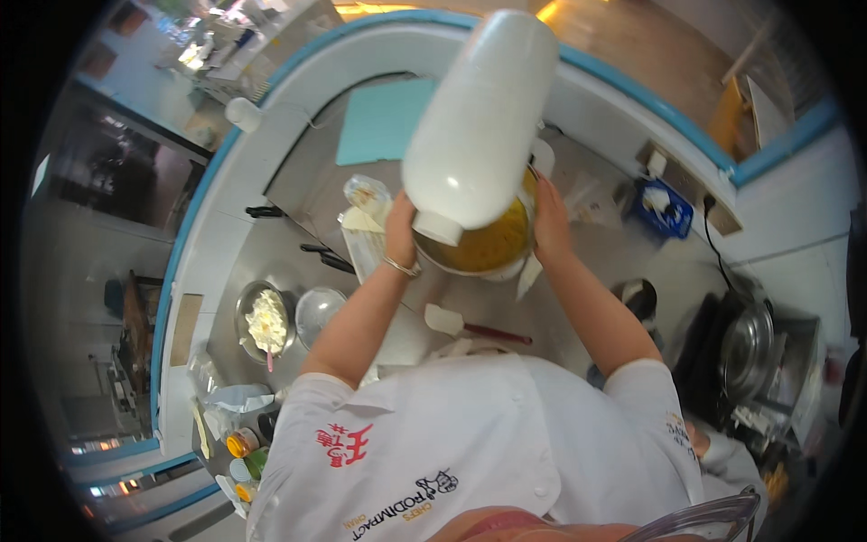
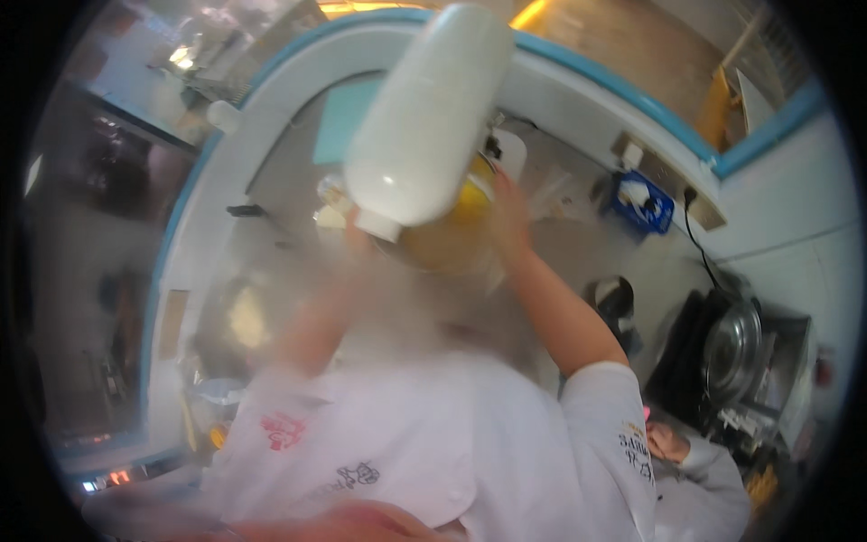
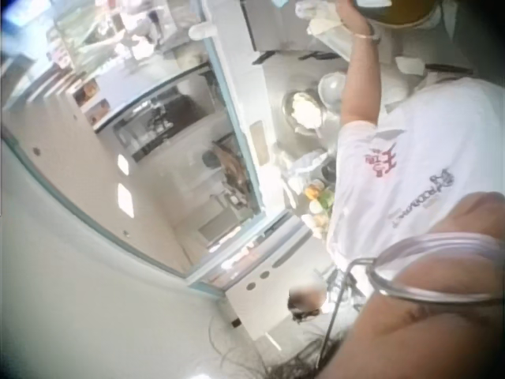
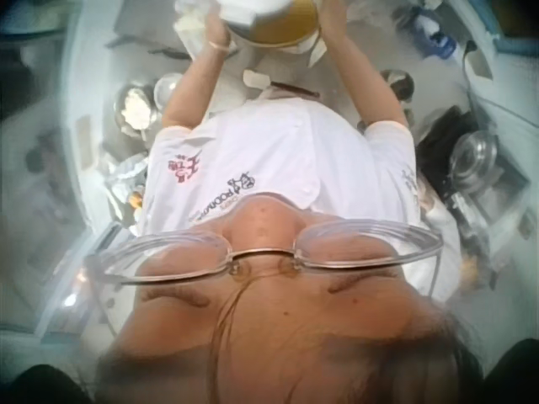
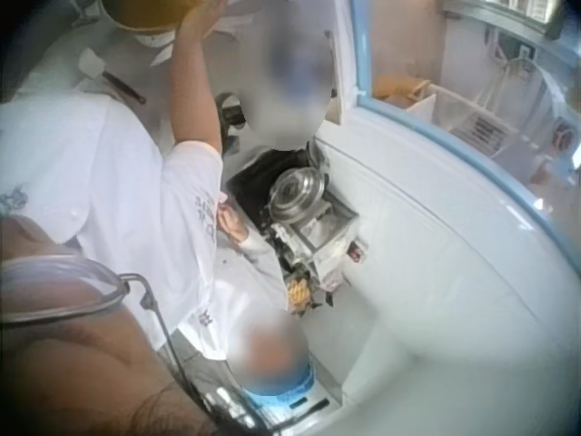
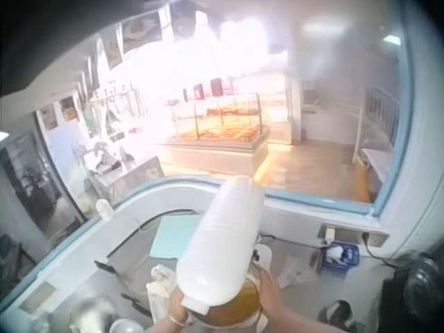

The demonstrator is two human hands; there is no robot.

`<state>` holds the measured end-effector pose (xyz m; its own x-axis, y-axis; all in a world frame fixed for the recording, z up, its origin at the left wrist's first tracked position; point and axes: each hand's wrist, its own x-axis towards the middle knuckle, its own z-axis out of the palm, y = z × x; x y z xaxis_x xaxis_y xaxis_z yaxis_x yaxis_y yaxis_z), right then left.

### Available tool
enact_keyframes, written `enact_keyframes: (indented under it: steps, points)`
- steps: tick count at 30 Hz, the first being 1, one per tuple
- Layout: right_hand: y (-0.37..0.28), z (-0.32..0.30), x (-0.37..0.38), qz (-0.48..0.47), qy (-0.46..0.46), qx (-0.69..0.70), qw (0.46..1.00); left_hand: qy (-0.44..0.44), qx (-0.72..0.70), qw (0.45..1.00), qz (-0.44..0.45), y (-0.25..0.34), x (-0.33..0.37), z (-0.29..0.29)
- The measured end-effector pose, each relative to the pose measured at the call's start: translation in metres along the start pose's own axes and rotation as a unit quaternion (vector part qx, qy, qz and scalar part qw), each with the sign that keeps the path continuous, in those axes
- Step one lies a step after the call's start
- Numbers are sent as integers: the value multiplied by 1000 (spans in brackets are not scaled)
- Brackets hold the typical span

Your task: The person adds a white powder to a stand mixer bowl containing a yellow mixture, secures the bowl, and operates the mixer. After mixing, they use a spatula to scrape the sides of the bowl and the whisk attachment.

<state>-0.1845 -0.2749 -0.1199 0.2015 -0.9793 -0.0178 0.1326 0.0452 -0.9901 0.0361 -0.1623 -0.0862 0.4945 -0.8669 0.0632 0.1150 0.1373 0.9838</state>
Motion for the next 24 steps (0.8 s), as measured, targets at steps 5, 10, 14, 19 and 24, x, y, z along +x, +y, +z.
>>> enact_keyframes:
  steps: [5, 10, 14, 19, 24]
  points:
    - [-24, 12, -17, 54, 7, 132, 990, 10, -62, 996, -57, 2, -9, 0]
    - [-12, 10, -19, 34, 12, 125, 992, 11, 66, 997, 25, -22, -7, -13]
    - [-5, 8, -24, 25, 33, 81, 996, 32, -47, 998, -21, -9, -15, -3]
    - [-13, 7, -26, 9, 3, 83, 996, 32, -53, 997, -43, -5, -14, -2]
    - [-14, 3, -19, 42, 14, 123, 991, 27, 26, 999, -21, -10, -9, -1]
